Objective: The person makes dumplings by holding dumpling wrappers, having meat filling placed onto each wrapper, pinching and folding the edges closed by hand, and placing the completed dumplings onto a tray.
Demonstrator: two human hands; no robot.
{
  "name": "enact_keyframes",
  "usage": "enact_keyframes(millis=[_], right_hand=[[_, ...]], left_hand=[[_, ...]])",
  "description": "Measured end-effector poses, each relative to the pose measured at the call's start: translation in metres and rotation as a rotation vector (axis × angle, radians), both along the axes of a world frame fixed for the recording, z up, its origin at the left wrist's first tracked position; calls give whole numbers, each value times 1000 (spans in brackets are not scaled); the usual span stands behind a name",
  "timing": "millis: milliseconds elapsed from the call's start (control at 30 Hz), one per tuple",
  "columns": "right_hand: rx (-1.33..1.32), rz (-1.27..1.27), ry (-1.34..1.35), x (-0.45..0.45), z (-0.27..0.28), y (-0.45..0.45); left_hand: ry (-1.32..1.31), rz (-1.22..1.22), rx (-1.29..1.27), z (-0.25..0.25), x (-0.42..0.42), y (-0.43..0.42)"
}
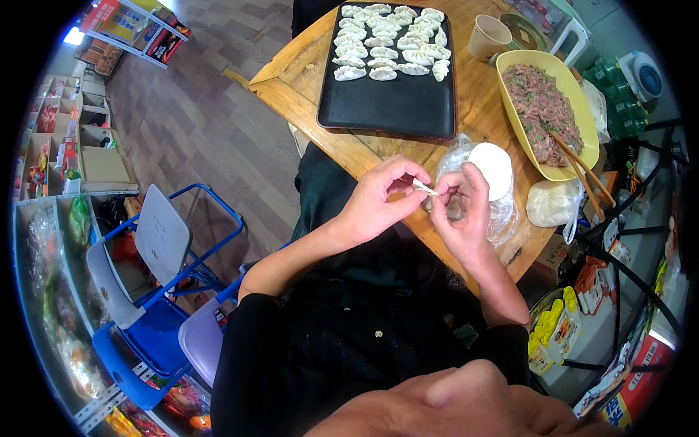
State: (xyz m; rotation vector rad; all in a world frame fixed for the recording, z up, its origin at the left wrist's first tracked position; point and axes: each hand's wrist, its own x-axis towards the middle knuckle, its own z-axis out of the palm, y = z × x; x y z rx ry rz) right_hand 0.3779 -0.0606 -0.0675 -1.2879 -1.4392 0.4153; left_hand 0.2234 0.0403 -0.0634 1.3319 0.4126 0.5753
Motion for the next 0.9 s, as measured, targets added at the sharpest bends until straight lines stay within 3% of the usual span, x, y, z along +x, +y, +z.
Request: enact_keyframes(millis=[33,133,300,633,900], right_hand=[[-7,-10,-1,0,0,0],[-22,17,-7,2,3,-1],[-1,119,-14,1,3,-1],[-4,11,34,-3,1,2],[-12,24,8,-2,3,2]], left_hand=[[-2,10,-170,1,0,-1],[-41,-15,-262,-7,-1,3],[-34,7,-161,-7,0,2],[-14,-25,-38,-3,-4,5],[-46,-4,-193,-10,-8,5]])
